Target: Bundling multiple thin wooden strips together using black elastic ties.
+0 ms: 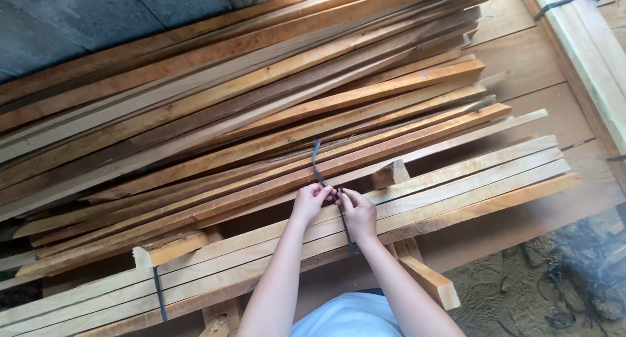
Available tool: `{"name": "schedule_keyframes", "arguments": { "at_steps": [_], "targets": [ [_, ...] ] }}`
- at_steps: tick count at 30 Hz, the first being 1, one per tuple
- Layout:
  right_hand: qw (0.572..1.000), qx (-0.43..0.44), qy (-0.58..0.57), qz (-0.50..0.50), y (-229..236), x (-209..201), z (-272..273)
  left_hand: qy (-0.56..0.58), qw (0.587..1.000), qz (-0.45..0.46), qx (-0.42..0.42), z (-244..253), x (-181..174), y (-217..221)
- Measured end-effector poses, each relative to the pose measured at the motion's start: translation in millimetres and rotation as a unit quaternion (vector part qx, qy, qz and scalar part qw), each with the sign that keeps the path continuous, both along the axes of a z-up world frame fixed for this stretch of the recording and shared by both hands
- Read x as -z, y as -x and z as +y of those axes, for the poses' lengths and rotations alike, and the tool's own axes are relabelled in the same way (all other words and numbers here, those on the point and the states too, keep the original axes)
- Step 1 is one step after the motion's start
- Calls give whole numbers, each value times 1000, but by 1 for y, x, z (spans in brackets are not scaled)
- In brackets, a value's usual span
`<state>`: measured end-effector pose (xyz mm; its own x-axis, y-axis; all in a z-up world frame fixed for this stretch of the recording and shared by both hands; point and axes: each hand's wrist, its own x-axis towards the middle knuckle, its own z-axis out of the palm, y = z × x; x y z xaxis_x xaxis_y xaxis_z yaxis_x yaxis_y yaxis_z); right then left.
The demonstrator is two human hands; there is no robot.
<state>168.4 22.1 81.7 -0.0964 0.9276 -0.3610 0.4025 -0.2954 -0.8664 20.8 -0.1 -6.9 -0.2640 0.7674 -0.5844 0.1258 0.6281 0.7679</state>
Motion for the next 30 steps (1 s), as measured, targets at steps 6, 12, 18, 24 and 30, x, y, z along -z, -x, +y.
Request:
{"name": "schedule_keyframes", "arguments": {
  "at_steps": [6, 12, 18, 24, 30],
  "targets": [
    [996, -19, 75, -51, 1, 17, 12, 13, 1000, 16, -17, -18, -30, 16],
    [983, -148, -48, -97, -5, 31, 8, -21, 997, 76, 16, -2, -70, 7],
    [973, -191, -68, -114, -4, 48, 17, -105, 990, 88, 23, -2, -47, 3],
    [970, -221, -44, -92, -4, 27, 21, -84, 984, -118, 100, 0, -12, 5],
    [971, -226, 33, -69, -8, 10, 28, 7, 985, -81, 153, 3, -9, 15]
  ]
}}
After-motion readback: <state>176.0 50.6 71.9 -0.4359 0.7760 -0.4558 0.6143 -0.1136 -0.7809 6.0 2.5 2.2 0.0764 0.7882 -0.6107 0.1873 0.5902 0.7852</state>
